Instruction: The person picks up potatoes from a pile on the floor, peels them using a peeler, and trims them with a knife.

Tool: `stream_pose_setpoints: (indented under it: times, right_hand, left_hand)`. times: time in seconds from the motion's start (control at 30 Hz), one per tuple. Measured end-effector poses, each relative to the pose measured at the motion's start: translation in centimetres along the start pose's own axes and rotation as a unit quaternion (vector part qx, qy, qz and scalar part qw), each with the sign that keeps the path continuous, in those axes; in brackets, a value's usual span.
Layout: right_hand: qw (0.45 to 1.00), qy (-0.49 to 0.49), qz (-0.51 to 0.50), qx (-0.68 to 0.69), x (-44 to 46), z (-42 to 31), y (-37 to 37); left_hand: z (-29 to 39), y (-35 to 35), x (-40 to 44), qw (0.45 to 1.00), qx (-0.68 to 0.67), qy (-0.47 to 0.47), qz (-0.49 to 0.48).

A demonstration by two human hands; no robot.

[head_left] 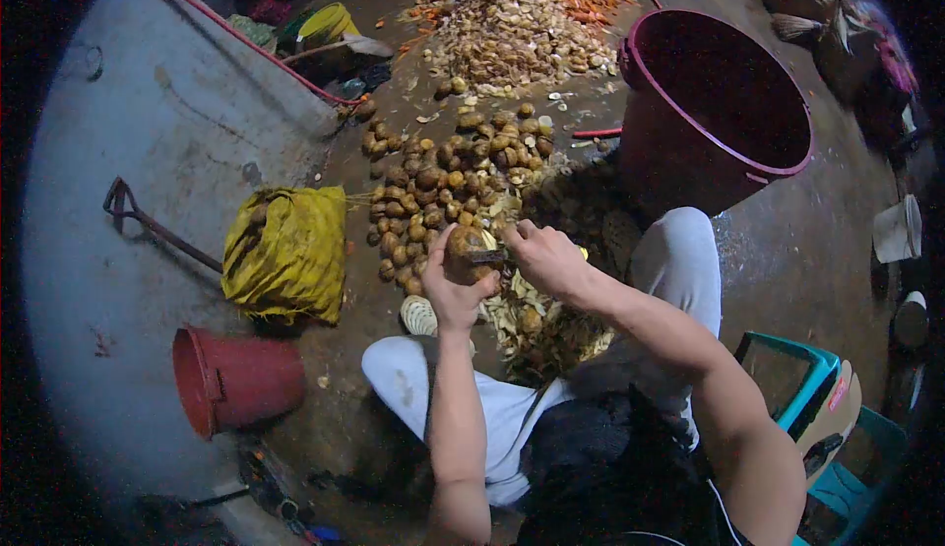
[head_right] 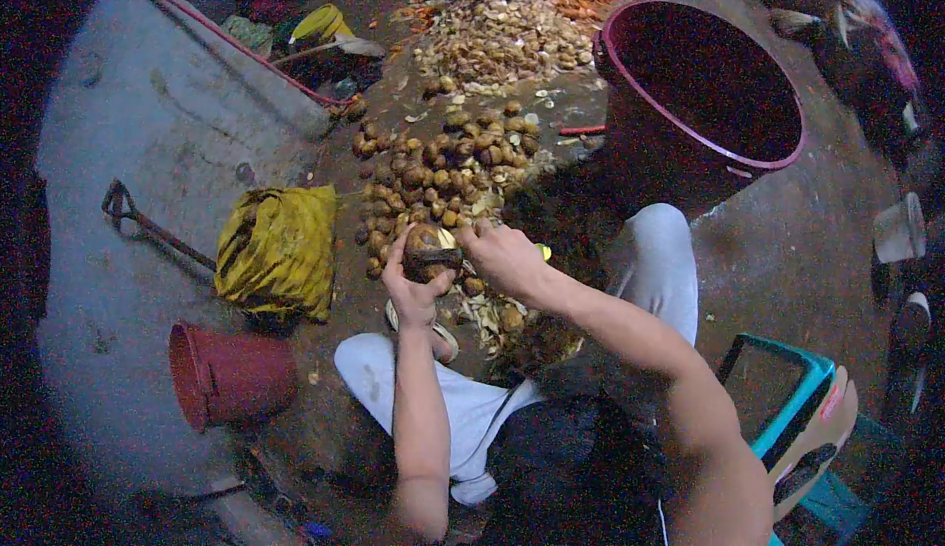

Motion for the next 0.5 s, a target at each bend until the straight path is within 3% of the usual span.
stream_pose_setpoints:
  times: [0.1, 0.17, 0.2, 0.27, 0.5]
  right_hand:
    - [0.999, -0.03, 0.007, 0.027, 1.0, 2.6, -1.0]
    - [0.992, -0.074, -0.091, 0.05, 2.4, 4.9, -2.8]
    - [0.992, -0.075, -0.091, 0.05, 2.3, 5.0, -3.3]
    - [0.997, 0.006, 0.01, 0.077, 1.6, 2.9, -2.1]
    - [0.998, 0.003, -0.018, 0.06, -0.2, -0.2, -0.7]
  left_hand:
    - [1.3, -1.0, -0.3, 0.993, 0.096, -0.068, -0.03]
    - [1.3, -1.7, -0.2, 0.998, -0.036, -0.047, -0.03]
    - [1.6, -1.8, -0.2, 0.998, -0.037, -0.047, -0.031]
    - [1.3, -1.3, -0.3, 0.99, -0.134, -0.031, 0.004]
    - [1.9, -0.4, -0.3, 0.995, -0.064, -0.08, 0.019]
Point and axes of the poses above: each hand's wrist, its own x-axis towards the middle knuckle, its own y-axis out of the back of the hand, z = x × y, the point moved 9 cm from there along x, towards the middle knuckle, and after that the axes turned 11 degrees about -z, right-handed, at the moved point
